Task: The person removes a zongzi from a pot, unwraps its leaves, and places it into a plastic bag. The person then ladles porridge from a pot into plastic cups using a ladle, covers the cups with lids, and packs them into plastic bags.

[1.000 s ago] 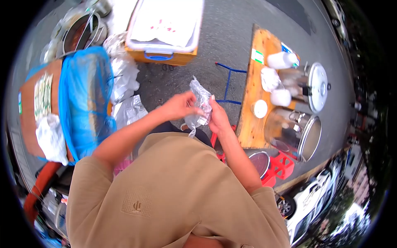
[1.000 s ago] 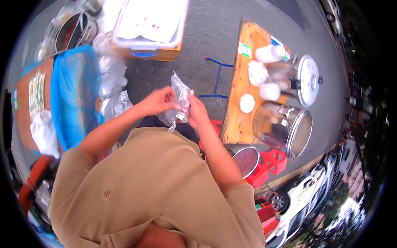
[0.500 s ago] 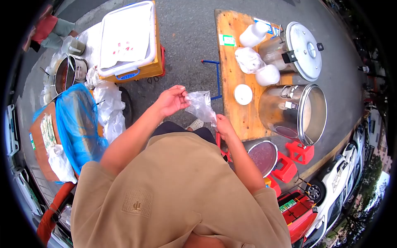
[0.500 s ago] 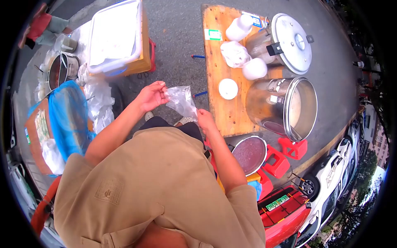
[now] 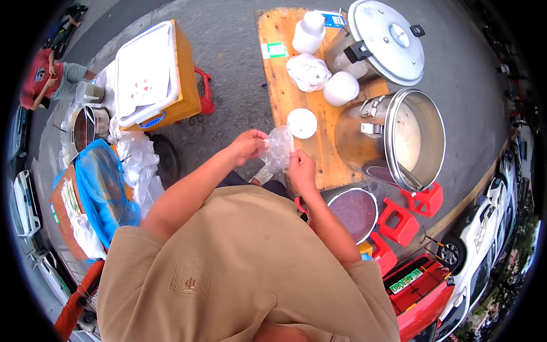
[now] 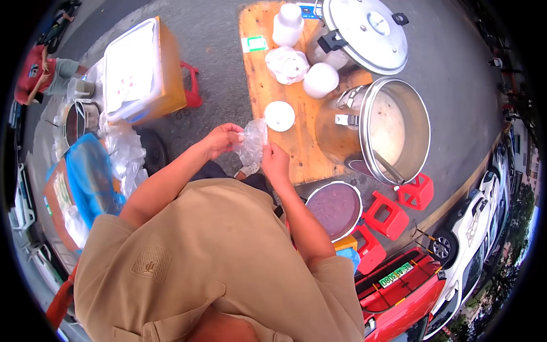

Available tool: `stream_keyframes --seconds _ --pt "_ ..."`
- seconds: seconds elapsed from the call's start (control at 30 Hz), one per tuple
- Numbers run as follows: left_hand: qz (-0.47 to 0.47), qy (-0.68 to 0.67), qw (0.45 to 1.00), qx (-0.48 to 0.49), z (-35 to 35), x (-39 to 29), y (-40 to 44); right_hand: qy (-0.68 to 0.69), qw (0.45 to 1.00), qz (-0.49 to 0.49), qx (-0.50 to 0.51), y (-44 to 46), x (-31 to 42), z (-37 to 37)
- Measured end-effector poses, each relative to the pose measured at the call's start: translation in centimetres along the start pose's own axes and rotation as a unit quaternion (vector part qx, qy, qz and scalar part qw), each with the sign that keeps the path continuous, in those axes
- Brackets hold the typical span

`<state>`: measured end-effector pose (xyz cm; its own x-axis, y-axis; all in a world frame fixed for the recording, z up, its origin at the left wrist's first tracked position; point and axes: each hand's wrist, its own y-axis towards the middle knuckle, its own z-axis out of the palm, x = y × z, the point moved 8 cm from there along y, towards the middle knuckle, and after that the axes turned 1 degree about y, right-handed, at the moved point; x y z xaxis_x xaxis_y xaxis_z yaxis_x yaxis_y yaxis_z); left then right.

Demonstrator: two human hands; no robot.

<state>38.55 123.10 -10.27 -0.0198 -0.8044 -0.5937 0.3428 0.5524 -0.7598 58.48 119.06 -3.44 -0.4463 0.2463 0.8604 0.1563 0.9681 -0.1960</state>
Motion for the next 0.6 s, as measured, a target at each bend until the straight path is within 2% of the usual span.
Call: stream_keyframes --seconds 0.1,0.2,0.27,0.3,0.4,0.5,0.6 --pt "0.021 -0.13 0.991 0.019 1.4 -0.8 0.0 0.098 0.971 0.218 0.012 0.6 -8.7 -0.5" --pt "0.052 -0.182 0.981 0.038 2.1 -2.2 -0.4 0.062 0.963 0.253 0.066 1.2 -12.5 -1.4" --pt "0.086 -0.156 0.982 0.061 1.9 -2.5 0.5 -0.105 0.99 0.076 -0.055 2.2 -10.8 -3.7" --pt "0.102 -0.143 0.982 0.074 1.9 -2.5 0.9 -0.188 0.976 -0.015 -0.114 2.2 -9.2 -4.6" --pt "0.101 -0.042 0.994 0.023 2.8 -4.3 0.5 -0.116 0.987 -0.046 -0.099 2.8 -1.4 -7.1" --pt "0.157 0.065 0.984 0.042 3.7 -5.9 1.0 -0.033 0.998 -0.043 -0.01 4.6 1.1 -5.2" --pt "0.217 0.091 0.968 0.082 5.1 -7.9 0.6 -0.079 0.993 -0.09 0.01 6.1 3.4 -2.3"
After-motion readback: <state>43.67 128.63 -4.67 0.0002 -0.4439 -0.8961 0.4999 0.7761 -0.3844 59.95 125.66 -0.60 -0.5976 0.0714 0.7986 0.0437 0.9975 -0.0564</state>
